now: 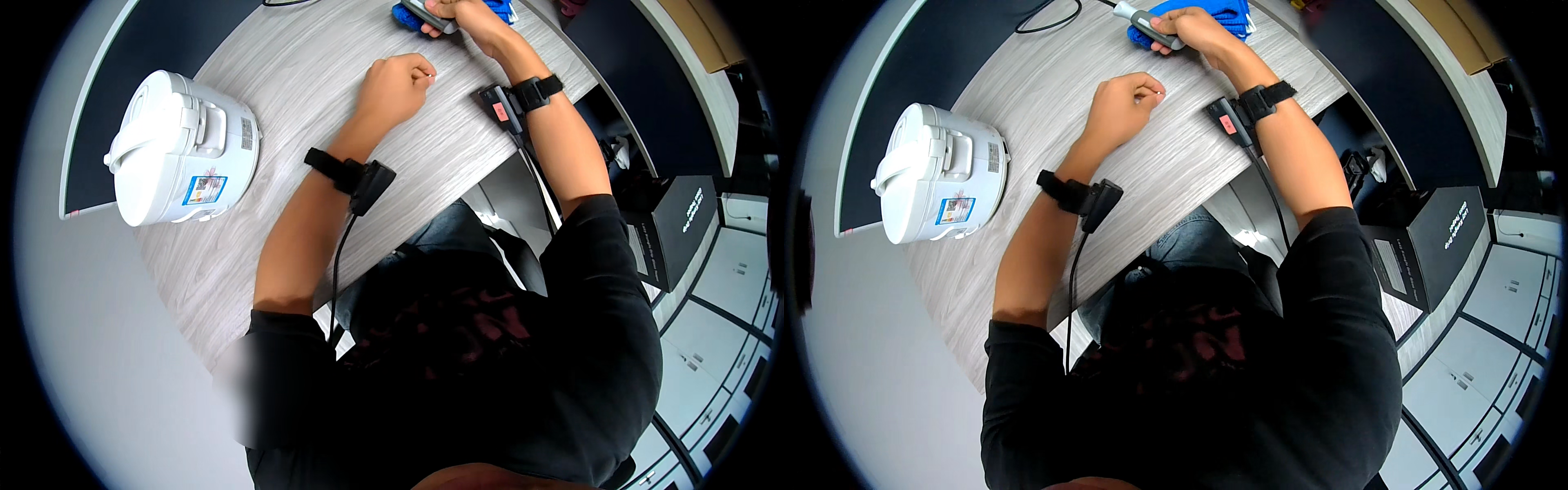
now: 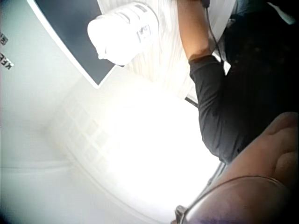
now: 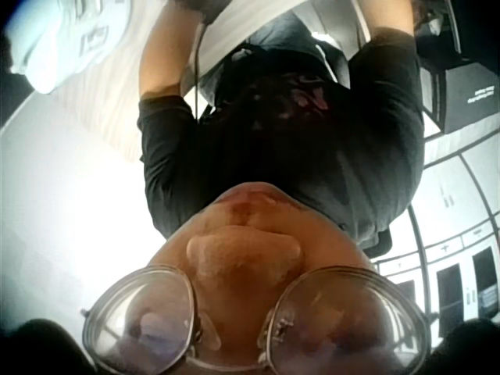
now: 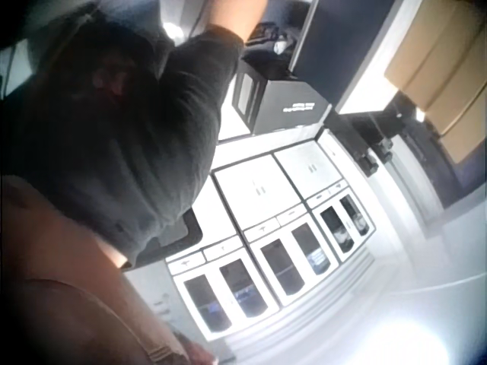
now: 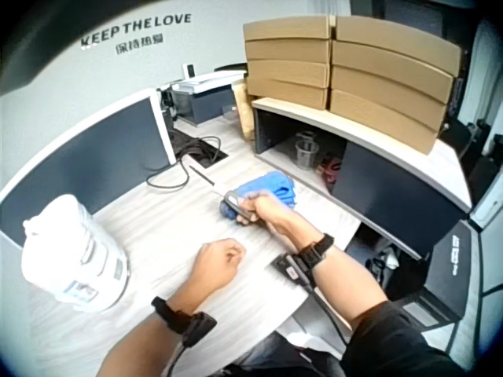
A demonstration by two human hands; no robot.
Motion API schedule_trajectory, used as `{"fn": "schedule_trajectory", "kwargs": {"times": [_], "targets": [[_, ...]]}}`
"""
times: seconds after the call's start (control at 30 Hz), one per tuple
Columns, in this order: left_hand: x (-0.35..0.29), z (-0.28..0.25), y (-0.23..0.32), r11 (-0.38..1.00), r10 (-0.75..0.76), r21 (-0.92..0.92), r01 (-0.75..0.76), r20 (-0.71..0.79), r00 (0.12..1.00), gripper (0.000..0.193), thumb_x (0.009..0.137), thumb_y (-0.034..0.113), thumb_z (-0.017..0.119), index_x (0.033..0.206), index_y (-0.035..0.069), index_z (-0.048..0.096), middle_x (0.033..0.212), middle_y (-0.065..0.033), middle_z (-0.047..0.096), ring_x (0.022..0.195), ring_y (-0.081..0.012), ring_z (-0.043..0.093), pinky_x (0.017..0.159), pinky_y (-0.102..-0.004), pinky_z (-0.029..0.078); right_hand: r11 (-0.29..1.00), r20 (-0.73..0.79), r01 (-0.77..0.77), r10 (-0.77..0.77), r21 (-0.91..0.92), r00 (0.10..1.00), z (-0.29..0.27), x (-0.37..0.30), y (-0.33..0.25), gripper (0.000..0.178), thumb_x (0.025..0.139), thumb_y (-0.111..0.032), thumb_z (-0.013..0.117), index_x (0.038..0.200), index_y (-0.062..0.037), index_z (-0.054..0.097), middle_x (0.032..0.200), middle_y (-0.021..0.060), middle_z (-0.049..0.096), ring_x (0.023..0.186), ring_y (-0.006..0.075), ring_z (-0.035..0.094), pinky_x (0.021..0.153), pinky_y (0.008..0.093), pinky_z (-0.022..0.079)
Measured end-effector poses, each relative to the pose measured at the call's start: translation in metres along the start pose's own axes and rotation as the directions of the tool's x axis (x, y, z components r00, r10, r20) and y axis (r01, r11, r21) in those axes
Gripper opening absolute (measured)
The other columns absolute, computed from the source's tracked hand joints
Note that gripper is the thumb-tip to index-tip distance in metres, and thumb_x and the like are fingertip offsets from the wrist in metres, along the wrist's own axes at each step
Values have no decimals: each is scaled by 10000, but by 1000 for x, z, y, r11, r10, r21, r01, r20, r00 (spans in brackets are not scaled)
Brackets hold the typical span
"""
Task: The person wipes the exterior of a white rice cooker with a blue cloth, then uses a screwdriver to remove screws from the lid and body. The person removes the lid and continues unscrewing components from the cooker's top surface.
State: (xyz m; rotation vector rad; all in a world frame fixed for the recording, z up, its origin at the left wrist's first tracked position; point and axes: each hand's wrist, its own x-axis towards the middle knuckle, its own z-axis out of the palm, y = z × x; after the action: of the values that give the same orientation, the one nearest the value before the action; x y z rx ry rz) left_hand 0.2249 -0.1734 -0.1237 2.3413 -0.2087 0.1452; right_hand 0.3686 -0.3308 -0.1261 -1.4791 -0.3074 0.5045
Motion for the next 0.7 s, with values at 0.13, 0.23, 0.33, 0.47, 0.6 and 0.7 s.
{"fn": "schedule_trajectory", "kwargs": {"times": [0.13, 0.23, 0.33, 0.47, 0.6, 0.7], "targets": [[11, 18, -2, 995, 89, 55, -88, -15, 996, 124, 814, 116, 775, 913, 42, 765, 837, -96, 727, 763, -191, 687, 717, -319, 536, 1000, -18, 10, -9, 18, 1000, -2, -3, -5, 202, 1002, -122, 559, 871, -2, 655, 745, 108, 673, 625, 152, 587, 598, 268, 458], [17, 27, -2, 1000, 14, 16, -14, 21, 1000, 152, 788, 138, 806, 916, 63, 777, 828, -77, 701, 749, -187, 668, 718, -340, 530, 997, -22, -2, 4, 82, 1000, 1, -18, -5, 196, 1004, -115, 560, 876, -4, 660, 730, 97, 667, 616, 148, 584, 600, 261, 459], [19, 30, -3, 999, -38, -1, 38, 42, 998, 185, 775, 163, 821, 941, 87, 787, 841, -72, 693, 745, -185, 661, 718, -343, 528, 992, 58, -41, 34, 115, 998, 1, -28, -5, 227, 950, -142, 650, 1110, 19, 639, 937, 156, 679, 786, 202, 637, 707, 295, 516], [18, 26, 1, 997, -76, 16, 75, 77, 994, 206, 770, 178, 826, 959, 100, 793, 866, -73, 698, 746, -191, 661, 715, -329, 527, 990, -28, 74, -78, -117, 997, 6, -42, -3, 316, 995, -333, 629, 1002, -32, 726, 833, 68, 711, 763, 118, 625, 858, 289, 457], [13, 23, -2, 1000, -19, 19, 18, 86, 996, 246, 770, 176, 826, 998, 96, 780, 922, -85, 703, 823, -202, 669, 755, -337, 530, 986, -6, 104, -105, -129, 994, 14, -47, -4, 320, 989, -348, 638, 1006, -40, 721, 861, 67, 717, 774, 121, 628, 866, 293, 464], [3, 13, -13, 997, 69, 25, -71, 71, 995, 300, 773, 177, 823, 1052, 87, 759, 992, -105, 703, 902, -223, 673, 803, -353, 537, 992, 19, 92, -91, -85, 996, 32, -54, -12, 324, 973, -361, 658, 996, -43, 717, 867, 62, 714, 769, 117, 615, 825, 293, 458]]}}
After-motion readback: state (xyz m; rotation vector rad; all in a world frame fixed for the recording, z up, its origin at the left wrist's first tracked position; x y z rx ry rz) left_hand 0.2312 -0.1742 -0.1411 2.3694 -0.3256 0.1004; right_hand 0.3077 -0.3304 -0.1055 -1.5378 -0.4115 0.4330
